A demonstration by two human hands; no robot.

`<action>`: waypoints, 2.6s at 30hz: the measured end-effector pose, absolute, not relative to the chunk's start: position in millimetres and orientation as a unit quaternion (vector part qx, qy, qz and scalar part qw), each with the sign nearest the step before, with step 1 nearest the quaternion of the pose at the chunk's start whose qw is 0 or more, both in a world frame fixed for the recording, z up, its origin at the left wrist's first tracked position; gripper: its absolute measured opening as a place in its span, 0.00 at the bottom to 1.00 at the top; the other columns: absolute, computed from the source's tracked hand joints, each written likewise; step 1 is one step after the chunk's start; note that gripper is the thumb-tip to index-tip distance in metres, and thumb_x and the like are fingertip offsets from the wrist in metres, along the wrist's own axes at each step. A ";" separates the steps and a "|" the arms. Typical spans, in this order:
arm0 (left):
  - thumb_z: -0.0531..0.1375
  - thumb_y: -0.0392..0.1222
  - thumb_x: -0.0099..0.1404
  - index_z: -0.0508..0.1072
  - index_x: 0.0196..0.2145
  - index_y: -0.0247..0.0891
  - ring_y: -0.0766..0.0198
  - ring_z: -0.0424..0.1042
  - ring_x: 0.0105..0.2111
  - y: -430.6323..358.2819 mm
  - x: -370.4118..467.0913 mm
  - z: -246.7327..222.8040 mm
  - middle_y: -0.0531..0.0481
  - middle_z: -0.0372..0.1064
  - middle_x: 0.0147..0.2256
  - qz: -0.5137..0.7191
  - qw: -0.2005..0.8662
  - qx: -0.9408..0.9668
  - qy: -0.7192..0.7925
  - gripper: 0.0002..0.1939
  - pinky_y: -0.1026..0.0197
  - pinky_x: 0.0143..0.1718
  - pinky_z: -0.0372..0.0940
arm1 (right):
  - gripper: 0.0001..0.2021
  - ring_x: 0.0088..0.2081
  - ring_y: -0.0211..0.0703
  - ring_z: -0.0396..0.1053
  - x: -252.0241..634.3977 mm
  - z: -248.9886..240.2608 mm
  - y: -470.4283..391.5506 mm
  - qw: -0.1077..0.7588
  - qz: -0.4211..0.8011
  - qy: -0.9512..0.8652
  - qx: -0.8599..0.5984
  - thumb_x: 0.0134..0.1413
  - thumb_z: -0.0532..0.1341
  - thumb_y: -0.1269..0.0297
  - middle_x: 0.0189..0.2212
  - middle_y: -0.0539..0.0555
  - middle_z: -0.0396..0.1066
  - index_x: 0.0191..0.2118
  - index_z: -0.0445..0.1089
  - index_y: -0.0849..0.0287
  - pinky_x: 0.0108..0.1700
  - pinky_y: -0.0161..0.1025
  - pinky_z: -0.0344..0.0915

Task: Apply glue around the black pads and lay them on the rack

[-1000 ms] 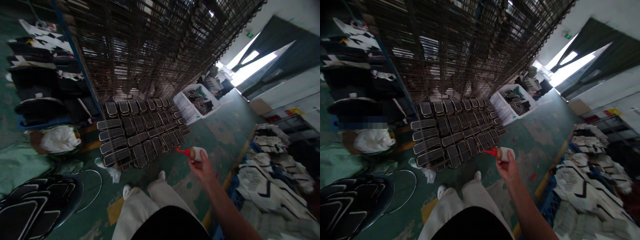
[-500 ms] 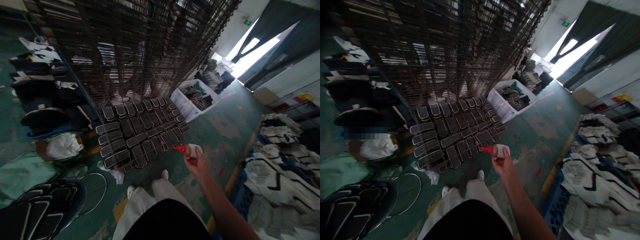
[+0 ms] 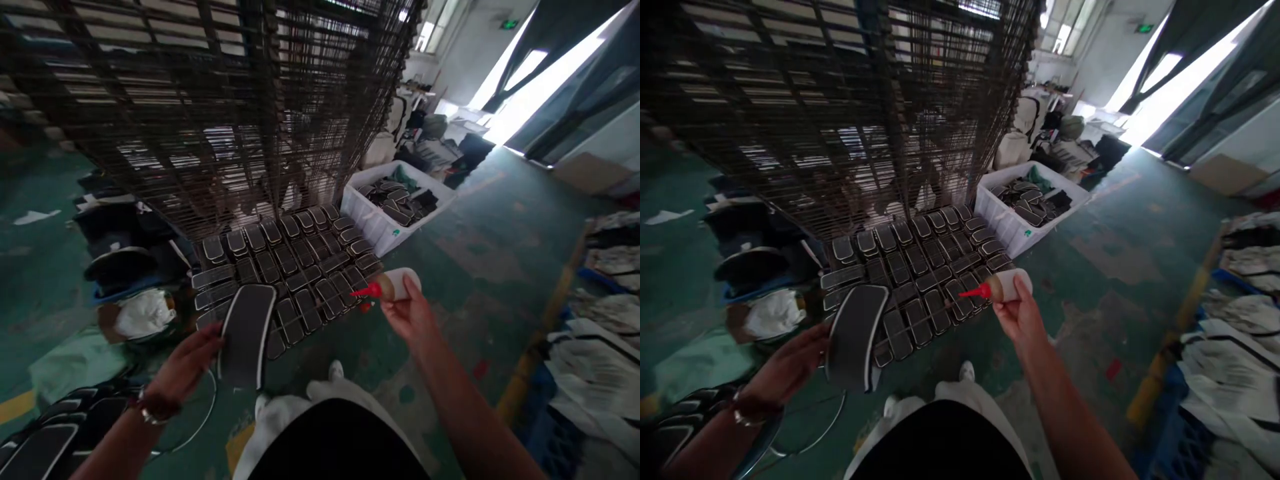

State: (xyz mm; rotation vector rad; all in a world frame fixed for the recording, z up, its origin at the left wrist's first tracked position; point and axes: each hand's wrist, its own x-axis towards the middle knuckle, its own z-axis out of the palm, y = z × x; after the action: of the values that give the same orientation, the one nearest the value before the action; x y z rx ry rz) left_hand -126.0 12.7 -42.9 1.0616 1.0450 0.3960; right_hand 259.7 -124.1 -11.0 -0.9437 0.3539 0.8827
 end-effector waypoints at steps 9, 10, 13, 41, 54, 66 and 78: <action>0.67 0.44 0.63 0.79 0.40 0.36 0.60 0.74 0.39 -12.7 24.4 -2.1 0.46 0.78 0.39 0.112 0.759 0.566 0.300 0.11 0.59 0.45 0.67 | 0.15 0.30 0.39 0.74 355.0 59.6 -110.4 0.780 0.401 -0.138 -0.460 0.49 0.74 0.57 0.32 0.48 0.78 0.41 0.74 0.54 0.24 0.31 0.71; 0.66 0.43 0.63 0.79 0.41 0.36 0.60 0.74 0.39 -14.7 30.4 4.3 0.46 0.78 0.39 0.108 0.756 0.575 0.294 0.10 0.60 0.45 0.67 | 0.16 0.29 0.39 0.73 358.9 65.4 -109.2 0.773 0.401 -0.177 -0.458 0.48 0.75 0.56 0.31 0.48 0.77 0.40 0.74 0.54 0.24 0.30 0.70; 0.64 0.41 0.64 0.79 0.43 0.37 0.60 0.74 0.40 -18.7 39.2 19.9 0.47 0.78 0.40 0.088 0.744 0.599 0.283 0.10 0.60 0.45 0.67 | 0.16 0.25 0.37 0.70 363.1 79.8 -105.8 0.749 0.400 -0.257 -0.463 0.48 0.74 0.54 0.28 0.47 0.74 0.39 0.75 0.54 0.20 0.31 0.67; 0.63 0.37 0.63 0.81 0.46 0.45 0.59 0.76 0.40 10.3 -42.0 45.4 0.48 0.80 0.42 0.049 0.723 0.626 0.290 0.15 0.59 0.43 0.67 | 0.19 0.22 0.37 0.64 271.3 85.6 -86.6 0.719 0.406 -0.285 -0.486 0.41 0.77 0.50 0.23 0.48 0.68 0.32 0.74 0.56 0.15 0.31 0.61; 0.65 0.39 0.62 0.82 0.46 0.42 0.58 0.75 0.43 24.8 -60.6 29.4 0.45 0.80 0.43 0.074 0.712 0.622 0.318 0.14 0.58 0.46 0.67 | 0.19 0.20 0.37 0.63 262.7 78.0 -94.7 0.706 0.419 -0.262 -0.508 0.43 0.75 0.49 0.22 0.48 0.69 0.33 0.73 0.56 0.15 0.32 0.61; 0.65 0.38 0.62 0.83 0.43 0.42 0.60 0.76 0.39 33.3 -50.4 23.1 0.47 0.80 0.39 0.121 0.735 0.584 0.323 0.11 0.60 0.44 0.68 | 0.18 0.19 0.36 0.62 263.1 71.2 -105.7 0.705 0.435 -0.244 -0.503 0.47 0.74 0.49 0.22 0.47 0.67 0.35 0.73 0.56 0.17 0.31 0.62; 0.66 0.37 0.60 0.83 0.43 0.45 0.61 0.77 0.38 31.0 -39.0 32.7 0.49 0.81 0.39 0.048 0.739 0.598 0.306 0.13 0.63 0.41 0.68 | 0.19 0.22 0.36 0.63 264.4 69.6 -77.9 0.723 0.418 -0.229 -0.501 0.43 0.75 0.50 0.23 0.46 0.67 0.35 0.73 0.55 0.19 0.32 0.63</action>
State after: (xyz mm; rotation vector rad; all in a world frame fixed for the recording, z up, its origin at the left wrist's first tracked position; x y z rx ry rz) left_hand -39.0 31.0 32.7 1.3123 0.6718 0.1061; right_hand 264.4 -77.9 69.6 -1.1062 -0.5053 0.9229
